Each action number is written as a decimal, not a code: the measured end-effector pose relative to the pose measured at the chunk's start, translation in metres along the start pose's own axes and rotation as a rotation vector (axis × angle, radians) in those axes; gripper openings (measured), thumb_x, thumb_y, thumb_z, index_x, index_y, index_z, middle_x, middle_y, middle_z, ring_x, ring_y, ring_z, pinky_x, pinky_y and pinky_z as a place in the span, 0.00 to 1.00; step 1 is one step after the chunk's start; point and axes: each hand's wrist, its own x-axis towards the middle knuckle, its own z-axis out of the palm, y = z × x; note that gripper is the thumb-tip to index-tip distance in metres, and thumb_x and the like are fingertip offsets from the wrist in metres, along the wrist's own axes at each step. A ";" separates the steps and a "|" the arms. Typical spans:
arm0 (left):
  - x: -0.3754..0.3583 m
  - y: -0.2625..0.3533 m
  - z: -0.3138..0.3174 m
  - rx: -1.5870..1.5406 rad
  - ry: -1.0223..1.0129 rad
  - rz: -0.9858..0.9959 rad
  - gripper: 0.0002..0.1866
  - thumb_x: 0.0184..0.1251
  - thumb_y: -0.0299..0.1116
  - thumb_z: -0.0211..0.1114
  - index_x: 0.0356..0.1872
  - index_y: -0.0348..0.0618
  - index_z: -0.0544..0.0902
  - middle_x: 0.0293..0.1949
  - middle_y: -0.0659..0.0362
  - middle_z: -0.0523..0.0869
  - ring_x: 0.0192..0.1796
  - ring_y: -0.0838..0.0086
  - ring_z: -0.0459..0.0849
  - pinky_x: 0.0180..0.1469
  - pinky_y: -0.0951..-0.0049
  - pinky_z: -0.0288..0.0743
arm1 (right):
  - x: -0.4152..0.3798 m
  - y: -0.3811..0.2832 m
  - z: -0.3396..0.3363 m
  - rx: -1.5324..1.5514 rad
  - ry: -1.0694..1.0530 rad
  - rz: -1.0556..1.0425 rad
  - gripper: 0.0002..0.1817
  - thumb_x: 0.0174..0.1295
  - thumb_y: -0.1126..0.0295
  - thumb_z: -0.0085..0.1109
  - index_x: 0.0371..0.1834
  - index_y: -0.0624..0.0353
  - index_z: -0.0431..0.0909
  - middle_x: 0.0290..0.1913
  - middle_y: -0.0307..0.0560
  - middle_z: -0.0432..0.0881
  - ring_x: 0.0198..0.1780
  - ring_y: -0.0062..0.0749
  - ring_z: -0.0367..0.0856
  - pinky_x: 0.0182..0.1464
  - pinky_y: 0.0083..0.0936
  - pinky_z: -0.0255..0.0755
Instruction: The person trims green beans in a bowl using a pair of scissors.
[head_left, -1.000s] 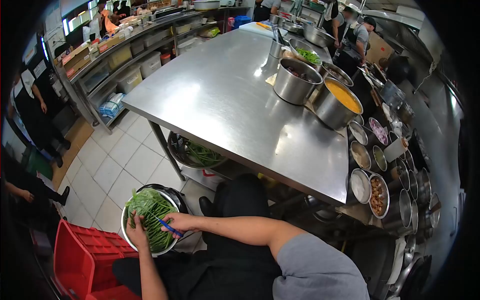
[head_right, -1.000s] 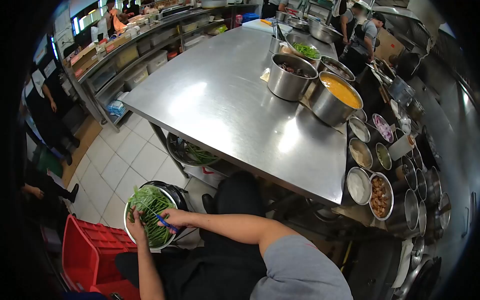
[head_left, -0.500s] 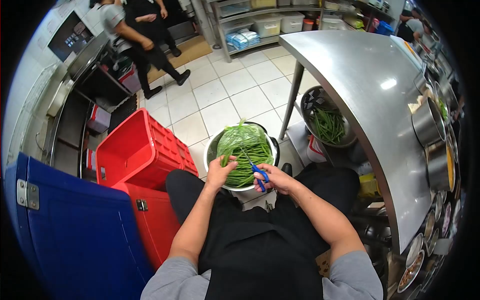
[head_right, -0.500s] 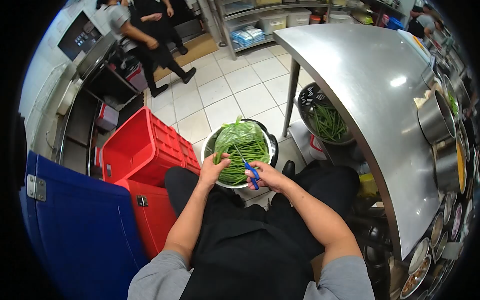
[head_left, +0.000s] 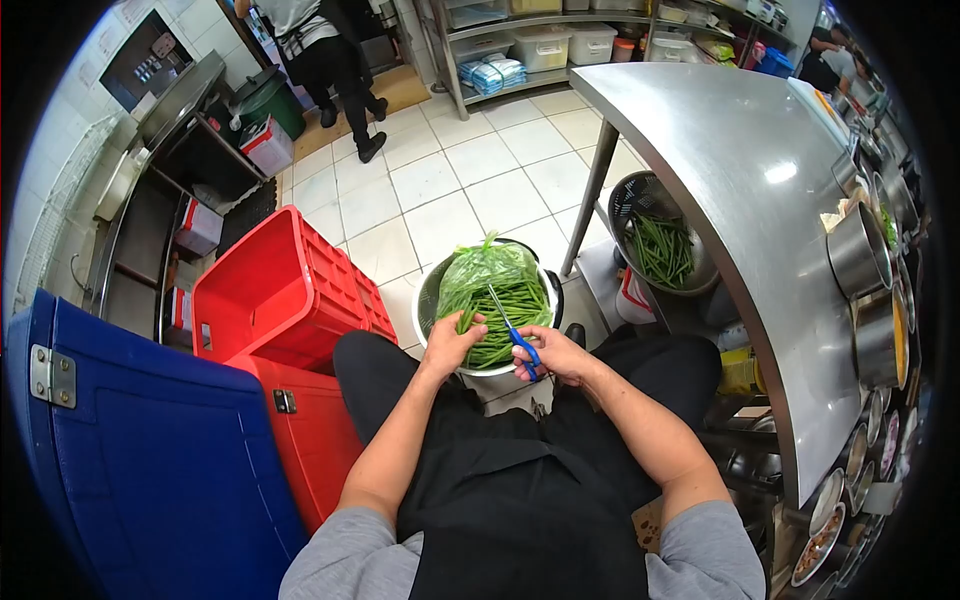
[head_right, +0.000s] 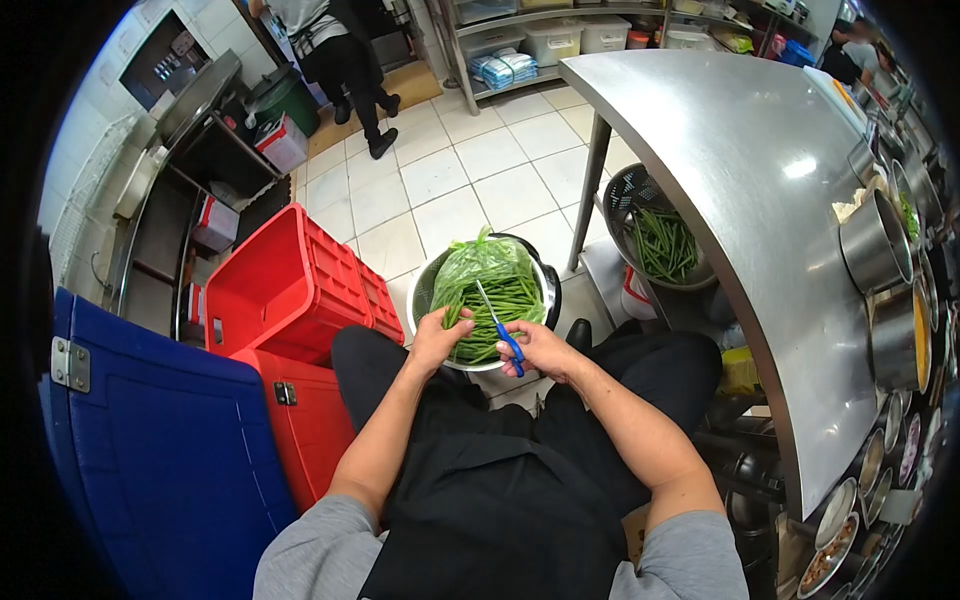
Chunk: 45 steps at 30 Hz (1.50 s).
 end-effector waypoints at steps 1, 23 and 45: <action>0.000 0.002 0.000 -0.037 0.018 -0.071 0.12 0.67 0.30 0.68 0.47 0.37 0.81 0.32 0.62 0.85 0.34 0.82 0.82 0.34 0.79 0.75 | 0.000 0.001 -0.001 -0.022 0.012 -0.003 0.26 0.65 0.59 0.67 0.60 0.60 0.69 0.37 0.45 0.81 0.35 0.31 0.86 0.37 0.25 0.82; 0.017 -0.002 0.036 -0.869 0.471 0.080 0.12 0.76 0.28 0.56 0.54 0.43 0.66 0.38 0.56 0.79 0.39 0.66 0.85 0.43 0.66 0.84 | -0.002 0.003 0.004 0.111 -0.089 0.103 0.28 0.64 0.53 0.66 0.59 0.58 0.68 0.38 0.47 0.82 0.38 0.34 0.86 0.42 0.30 0.83; 0.036 -0.016 0.022 -0.123 0.272 0.014 0.09 0.77 0.37 0.55 0.46 0.42 0.73 0.29 0.54 0.82 0.34 0.62 0.86 0.37 0.63 0.80 | 0.002 -0.003 -0.002 0.071 0.105 0.072 0.29 0.65 0.58 0.67 0.61 0.62 0.68 0.37 0.48 0.82 0.32 0.31 0.86 0.35 0.24 0.84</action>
